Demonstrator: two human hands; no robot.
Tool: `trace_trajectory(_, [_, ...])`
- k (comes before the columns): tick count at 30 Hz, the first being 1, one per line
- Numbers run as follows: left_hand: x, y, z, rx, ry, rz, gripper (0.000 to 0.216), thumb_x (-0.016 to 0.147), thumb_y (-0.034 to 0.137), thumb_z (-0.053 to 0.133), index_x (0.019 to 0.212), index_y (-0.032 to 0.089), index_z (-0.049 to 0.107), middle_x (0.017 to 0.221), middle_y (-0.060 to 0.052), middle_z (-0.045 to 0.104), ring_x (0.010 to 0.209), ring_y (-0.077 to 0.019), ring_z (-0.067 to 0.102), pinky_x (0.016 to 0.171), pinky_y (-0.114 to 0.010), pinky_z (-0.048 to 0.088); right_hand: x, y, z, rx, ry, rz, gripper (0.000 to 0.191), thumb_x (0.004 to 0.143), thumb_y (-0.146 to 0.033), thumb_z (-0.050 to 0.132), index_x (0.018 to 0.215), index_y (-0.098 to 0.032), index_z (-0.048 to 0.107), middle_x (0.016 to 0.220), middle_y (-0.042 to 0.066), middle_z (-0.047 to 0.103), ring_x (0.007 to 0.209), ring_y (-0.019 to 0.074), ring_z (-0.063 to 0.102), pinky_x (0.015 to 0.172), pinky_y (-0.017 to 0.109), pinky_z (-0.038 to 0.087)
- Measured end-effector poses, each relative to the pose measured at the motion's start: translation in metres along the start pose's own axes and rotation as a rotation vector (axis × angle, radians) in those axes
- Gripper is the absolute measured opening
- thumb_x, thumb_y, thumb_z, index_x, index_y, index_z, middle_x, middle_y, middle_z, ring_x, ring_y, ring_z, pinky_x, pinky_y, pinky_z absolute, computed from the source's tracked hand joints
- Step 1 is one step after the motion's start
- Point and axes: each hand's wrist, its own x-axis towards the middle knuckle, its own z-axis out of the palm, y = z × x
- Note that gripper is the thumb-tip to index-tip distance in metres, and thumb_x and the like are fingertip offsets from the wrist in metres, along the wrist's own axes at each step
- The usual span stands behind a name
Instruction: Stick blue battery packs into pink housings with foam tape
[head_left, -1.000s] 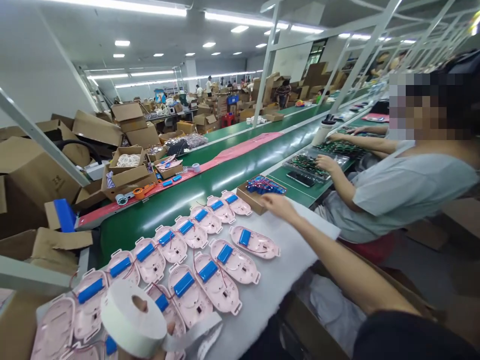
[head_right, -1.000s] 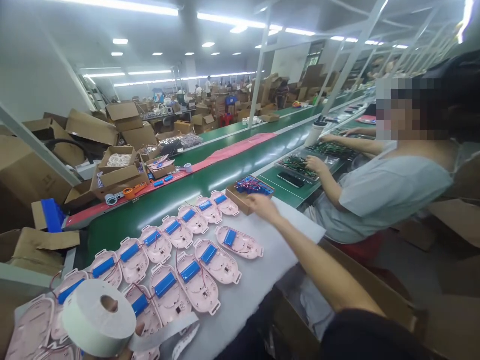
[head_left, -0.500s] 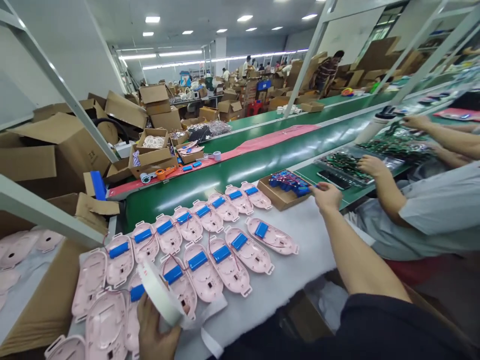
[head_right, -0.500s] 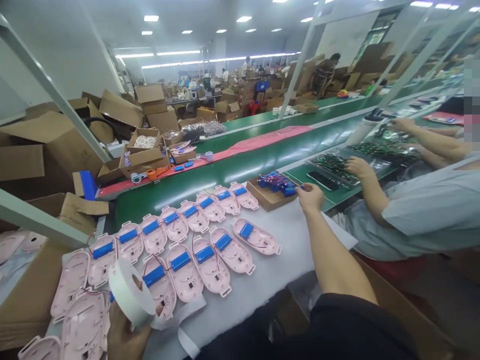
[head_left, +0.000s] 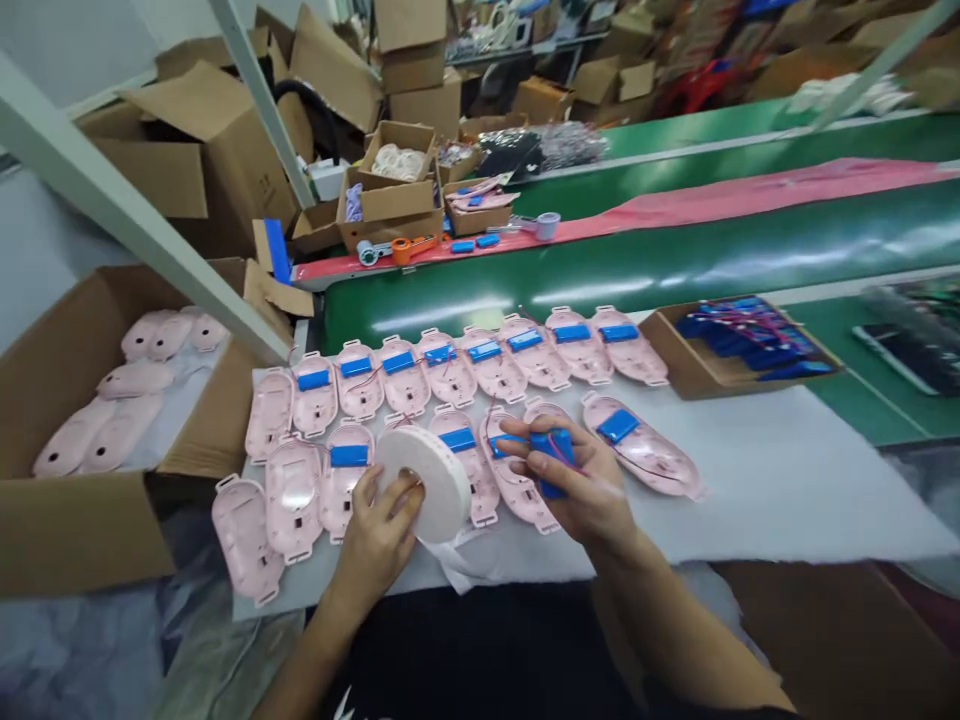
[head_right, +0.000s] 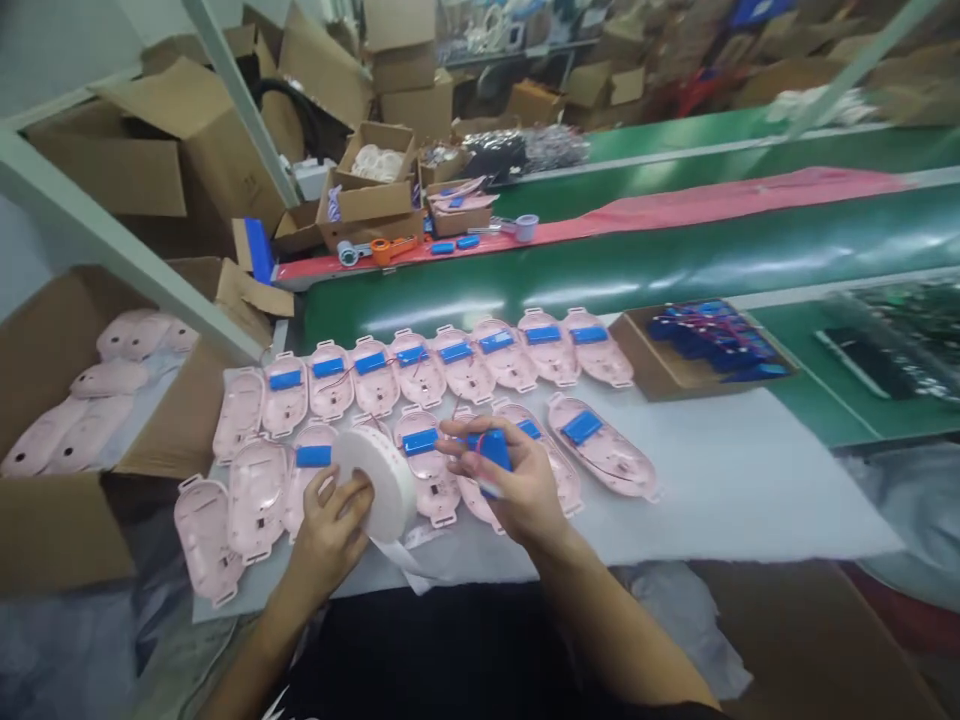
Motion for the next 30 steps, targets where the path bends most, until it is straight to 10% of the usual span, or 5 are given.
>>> trace_trajectory(5, [-0.008,0.001,-0.008,0.077,-0.065,-0.038,0.049,0.091,0.0,0.059,0.135,0.019,0.066,0.136,-0.008,0.069,0.138,-0.0347,0.047,0.113,-0.052,0.052,0.003,0.026,0.023,0.011,-0.241,0.015,0.034,0.089,-0.042,0.082,0.117,-0.025,0.071,0.125,0.01,0.076,0.12,0.0314,0.071,0.113,0.057,0.053])
trace_trajectory(15, [-0.01,-0.001,-0.009,0.069,-0.045,-0.021,0.052,0.086,-0.005,0.054,0.131,0.017,0.068,0.135,-0.009,0.071,0.132,-0.0295,0.056,0.117,-0.05,0.049,0.015,0.027,0.019,0.145,0.07,0.143,0.046,0.071,-0.026,0.093,0.101,-0.028,0.057,0.1,-0.003,0.066,0.055,0.0059,0.055,0.038,0.015,0.043])
trace_trajectory(18, [-0.008,-0.002,-0.007,0.086,-0.081,-0.035,0.052,0.089,-0.005,0.054,0.134,0.019,0.067,0.137,-0.008,0.071,0.131,-0.0267,0.059,0.12,-0.049,0.046,0.005,0.03,0.015,-0.009,-0.058,0.071,0.045,0.078,-0.028,0.089,0.112,-0.029,0.06,0.106,0.001,0.069,0.091,0.0199,0.075,0.078,0.034,0.068])
trace_trajectory(21, [-0.005,0.0,-0.007,0.095,-0.105,-0.029,0.05,0.092,-0.001,0.058,0.136,0.021,0.067,0.138,-0.007,0.071,0.13,-0.0275,0.059,0.118,-0.049,0.047,-0.001,0.037,0.014,-0.159,-0.263,-0.03,0.053,0.088,-0.033,0.082,0.135,-0.032,0.057,0.146,0.008,0.062,0.145,0.0297,0.053,0.126,0.055,0.04])
trace_trajectory(30, [-0.005,0.003,-0.006,0.109,-0.128,-0.052,0.05,0.095,0.005,0.062,0.139,0.026,0.067,0.132,-0.007,0.073,0.12,-0.0278,0.059,0.106,-0.046,0.051,0.006,0.058,0.009,-0.254,-0.478,0.079,0.073,0.092,-0.053,0.077,0.155,-0.032,0.045,0.167,0.01,0.042,0.156,0.0322,0.038,0.128,0.058,0.031])
